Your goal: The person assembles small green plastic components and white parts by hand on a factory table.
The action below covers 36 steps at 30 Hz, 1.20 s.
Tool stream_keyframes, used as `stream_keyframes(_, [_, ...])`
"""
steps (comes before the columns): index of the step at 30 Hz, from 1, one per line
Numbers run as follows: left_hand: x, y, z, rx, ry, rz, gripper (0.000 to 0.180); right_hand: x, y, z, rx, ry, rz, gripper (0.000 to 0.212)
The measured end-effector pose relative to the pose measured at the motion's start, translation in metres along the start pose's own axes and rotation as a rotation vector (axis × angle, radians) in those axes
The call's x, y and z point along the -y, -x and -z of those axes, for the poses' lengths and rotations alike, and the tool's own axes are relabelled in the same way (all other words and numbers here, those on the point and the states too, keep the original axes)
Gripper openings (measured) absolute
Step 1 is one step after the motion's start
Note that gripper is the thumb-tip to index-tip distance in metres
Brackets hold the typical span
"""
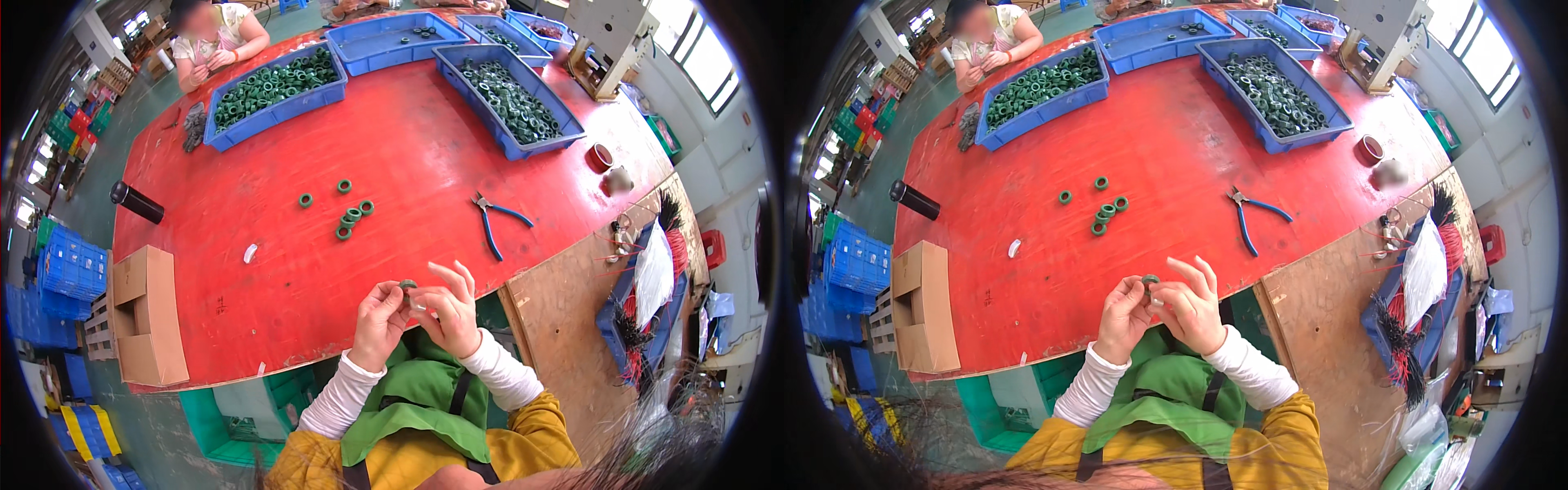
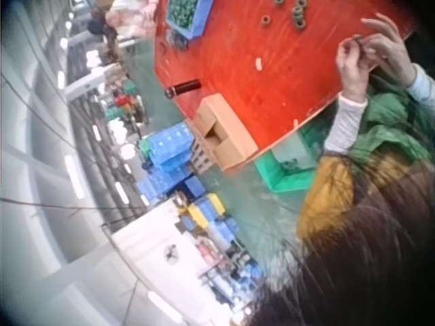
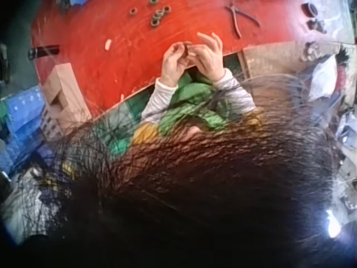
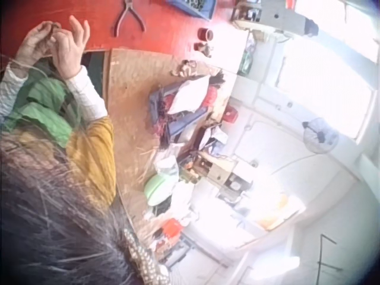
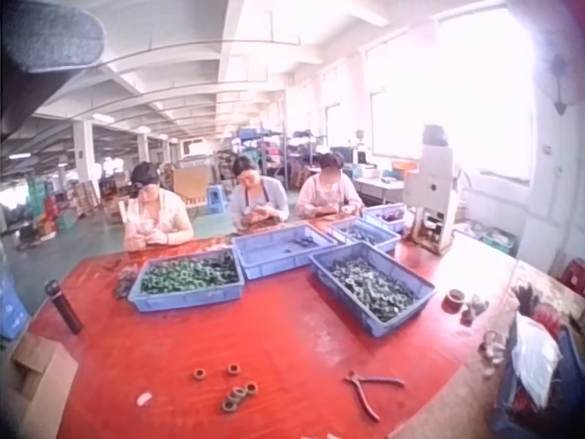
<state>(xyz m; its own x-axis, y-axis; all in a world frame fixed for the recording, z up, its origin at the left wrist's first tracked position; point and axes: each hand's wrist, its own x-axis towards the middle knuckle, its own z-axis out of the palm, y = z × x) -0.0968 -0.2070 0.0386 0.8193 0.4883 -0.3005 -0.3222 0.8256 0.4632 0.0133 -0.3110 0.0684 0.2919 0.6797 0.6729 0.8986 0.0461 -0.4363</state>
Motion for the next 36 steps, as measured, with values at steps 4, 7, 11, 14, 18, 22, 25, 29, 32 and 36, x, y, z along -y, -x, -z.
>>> stream_keyframes(4, [0.009,0.002,-0.002,0.025,0.029,-0.025,0.008,0.01,0.018,-0.015,-0.145,-0.053,-0.087,0.029])
stream_keyframes(7, [0.014,0.0,0.003,0.005,-0.029,-0.104,0.008,0.013,0.02,-0.017,-0.148,-0.063,-0.117,0.03])
stream_keyframes(11, [0.018,0.003,0.006,-0.001,-0.099,-0.206,0.01,0.007,0.009,-0.006,-0.201,-0.01,-0.089,0.031])
stream_keyframes(14, [0.016,0.008,0.001,0.02,-0.141,-0.233,0.013,0.001,0.0,0.0,-0.214,0.031,-0.079,0.031])
stream_keyframes(18, [0.015,0.014,0.0,0.072,-0.185,-0.203,0.017,-0.01,-0.003,0.002,-0.204,0.101,-0.076,0.031])
stream_keyframes(22, [0.012,0.016,0.002,0.1,-0.202,-0.183,0.018,-0.013,-0.007,0.003,-0.142,0.096,-0.063,0.028])
stream_keyframes(25, [0.013,0.016,0.003,0.144,-0.2,-0.154,0.02,-0.014,-0.005,0.003,-0.1,0.059,-0.068,0.027])
stream_keyframes(29, [0.014,0.01,0.008,0.175,-0.158,-0.081,0.021,-0.02,0.002,-0.003,-0.038,-0.069,-0.144,0.026])
stream_keyframes(32, [0.014,0.008,0.011,0.193,-0.125,-0.036,0.02,-0.022,0.011,-0.007,0.037,-0.453,-0.381,0.019])
stream_keyframes(36, [0.013,0.008,0.011,0.227,-0.078,-0.003,0.018,-0.013,0.017,-0.006,0.069,-1.215,-0.969,0.016])
